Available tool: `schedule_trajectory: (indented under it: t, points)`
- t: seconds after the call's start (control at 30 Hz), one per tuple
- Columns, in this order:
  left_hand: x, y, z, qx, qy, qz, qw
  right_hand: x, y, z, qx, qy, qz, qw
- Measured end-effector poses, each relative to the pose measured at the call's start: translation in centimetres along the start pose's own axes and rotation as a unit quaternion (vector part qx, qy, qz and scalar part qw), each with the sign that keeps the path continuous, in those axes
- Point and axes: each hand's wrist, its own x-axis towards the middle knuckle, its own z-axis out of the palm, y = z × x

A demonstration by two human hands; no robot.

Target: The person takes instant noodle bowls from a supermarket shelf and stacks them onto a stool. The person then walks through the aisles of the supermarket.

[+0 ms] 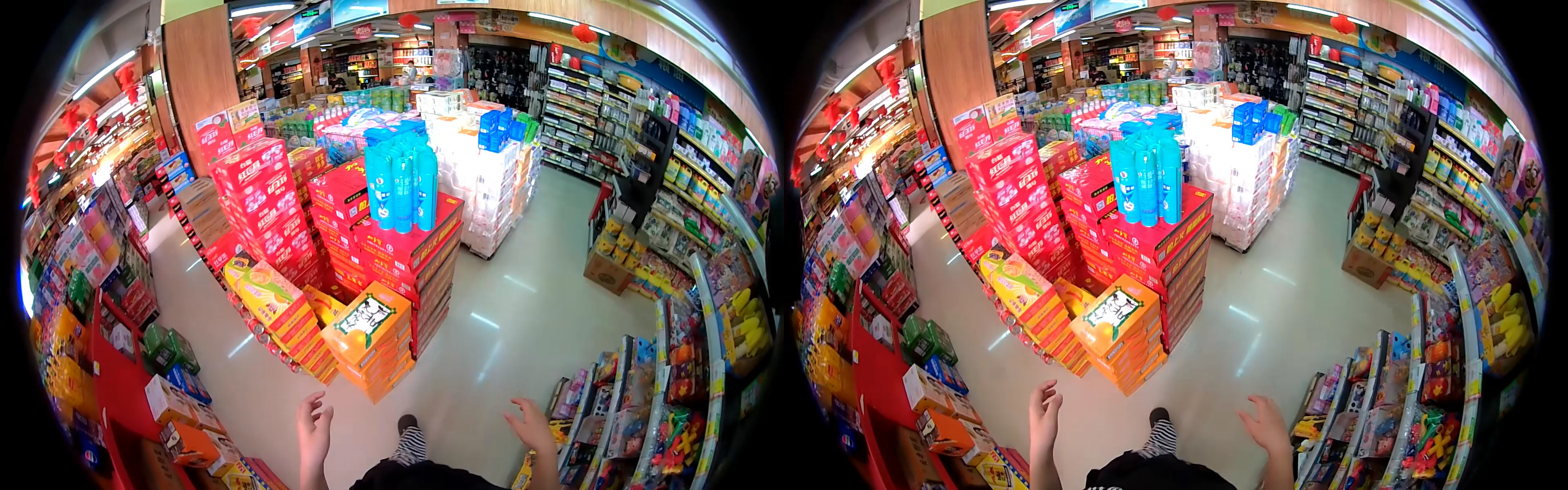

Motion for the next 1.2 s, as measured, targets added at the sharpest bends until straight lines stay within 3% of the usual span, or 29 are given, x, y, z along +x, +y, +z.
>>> schedule_trajectory:
  t: [0.13, 0.27, 0.33, 0.37, 0.5, 0.57, 0.63, 0.77, 0.83, 0.93, 1.2]
  points:
    - [7.5, 0.1, 2.8, -0.029, 0.009, 0.028, 0.999, 4.1, 1.0, -1.2, -0.117, -0.050, 0.058, 0.990]
    - [15.0, 1.2, 6.9, -0.030, -0.023, 0.086, 0.996, 8.7, -0.3, -1.6, 0.017, 0.025, 0.094, 0.995]
    - [17.9, 2.3, 9.3, 0.004, -0.062, 0.118, 0.991, 10.6, 0.5, -0.8, -0.115, 0.043, 0.070, 0.990]
    - [18.9, 3.0, 10.3, 0.044, -0.095, 0.142, 0.984, 11.3, 0.7, -0.5, -0.116, 0.048, 0.075, 0.989]
    - [22.2, 5.5, 13.8, 0.052, -0.163, 0.191, 0.967, 14.7, 1.2, 1.8, -0.011, -0.023, 0.120, 0.992]
    - [23.5, 5.0, 15.6, 0.055, -0.163, 0.182, 0.968, 16.9, 1.9, 2.2, 0.012, -0.063, 0.139, 0.988]
    - [24.3, 4.7, 17.3, 0.064, -0.165, 0.151, 0.972, 19.1, 2.5, 2.0, -0.055, -0.080, 0.144, 0.985]
    - [25.9, 3.9, 21.0, 0.057, -0.175, 0.106, 0.977, 25.2, 3.8, -0.1, -0.064, -0.055, 0.109, 0.991]
    - [26.9, 3.6, 23.1, 0.069, -0.161, 0.125, 0.977, 28.5, 4.5, -1.7, -0.090, -0.052, 0.044, 0.994]
    - [27.9, 5.1, 27.0, 0.069, -0.130, 0.122, 0.982, 33.6, 5.6, -4.8, -0.087, -0.092, 0.020, 0.992]
    - [30.6, 9.6, 41.1, 0.018, -0.158, 0.124, 0.979, 42.4, 10.9, -14.6, -0.142, -0.064, 0.036, 0.987]
